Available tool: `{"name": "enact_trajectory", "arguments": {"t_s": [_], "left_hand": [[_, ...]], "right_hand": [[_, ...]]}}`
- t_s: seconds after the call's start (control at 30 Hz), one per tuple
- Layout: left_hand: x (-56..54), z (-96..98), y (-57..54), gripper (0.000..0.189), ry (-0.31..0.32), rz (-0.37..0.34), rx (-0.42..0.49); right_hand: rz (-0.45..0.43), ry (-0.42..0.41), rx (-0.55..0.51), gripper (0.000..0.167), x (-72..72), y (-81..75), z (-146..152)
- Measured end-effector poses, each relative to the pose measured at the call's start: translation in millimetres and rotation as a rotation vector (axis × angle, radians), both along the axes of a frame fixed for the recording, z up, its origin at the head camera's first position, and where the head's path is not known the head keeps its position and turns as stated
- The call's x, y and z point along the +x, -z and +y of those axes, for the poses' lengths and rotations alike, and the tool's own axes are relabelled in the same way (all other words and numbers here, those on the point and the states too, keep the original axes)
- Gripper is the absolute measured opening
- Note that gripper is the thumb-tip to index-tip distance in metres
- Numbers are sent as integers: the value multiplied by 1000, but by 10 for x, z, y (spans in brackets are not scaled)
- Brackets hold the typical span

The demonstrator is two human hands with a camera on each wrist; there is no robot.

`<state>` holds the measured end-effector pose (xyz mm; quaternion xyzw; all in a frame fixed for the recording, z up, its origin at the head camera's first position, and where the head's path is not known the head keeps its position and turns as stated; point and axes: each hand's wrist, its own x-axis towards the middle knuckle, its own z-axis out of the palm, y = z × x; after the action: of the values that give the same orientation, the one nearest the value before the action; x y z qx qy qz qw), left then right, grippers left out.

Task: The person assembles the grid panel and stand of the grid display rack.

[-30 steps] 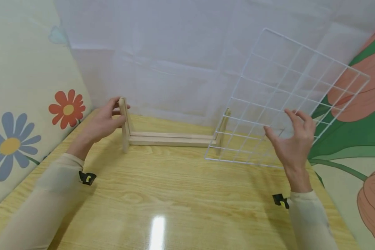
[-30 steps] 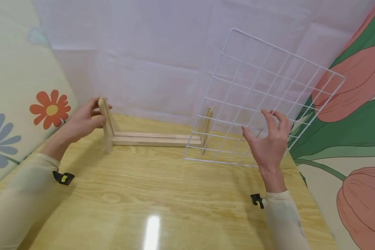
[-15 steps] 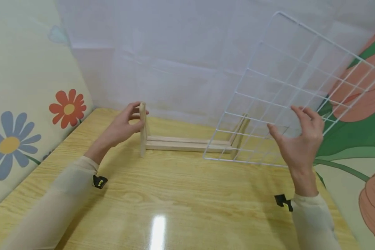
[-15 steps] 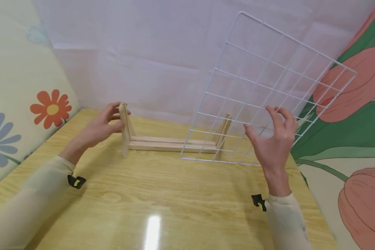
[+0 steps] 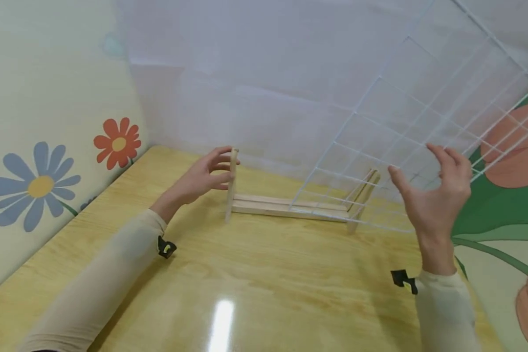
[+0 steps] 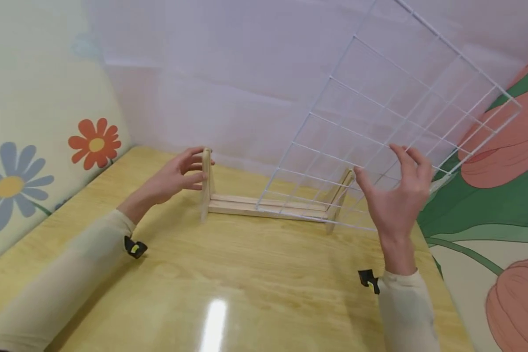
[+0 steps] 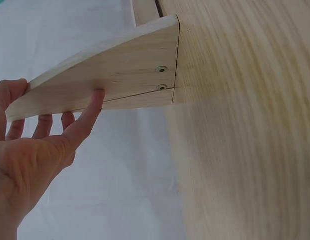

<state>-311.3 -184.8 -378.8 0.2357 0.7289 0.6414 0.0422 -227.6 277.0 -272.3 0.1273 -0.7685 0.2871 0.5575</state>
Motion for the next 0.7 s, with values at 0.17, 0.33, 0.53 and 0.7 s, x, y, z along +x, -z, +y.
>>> {"name": "enact_trajectory", "arguments": {"t_s": [0.17,0.33,0.53,0.7], "left_hand": [[-26,91,-25,66,42,-14,33],[-47,202,-38,64,63,-39,42],[-68,238,-45,64,78,-47,35],[-75,234,-29,62,78,-55,45]], "right_hand": [[-54,-18,-28,64,-53,-120,-91],[-111,-15,-25,65,-55,-300,-184],[-157,-22,-75,64,-62,-567,-357],[-162,-58,-81,65,-66,-707,-510]]}}
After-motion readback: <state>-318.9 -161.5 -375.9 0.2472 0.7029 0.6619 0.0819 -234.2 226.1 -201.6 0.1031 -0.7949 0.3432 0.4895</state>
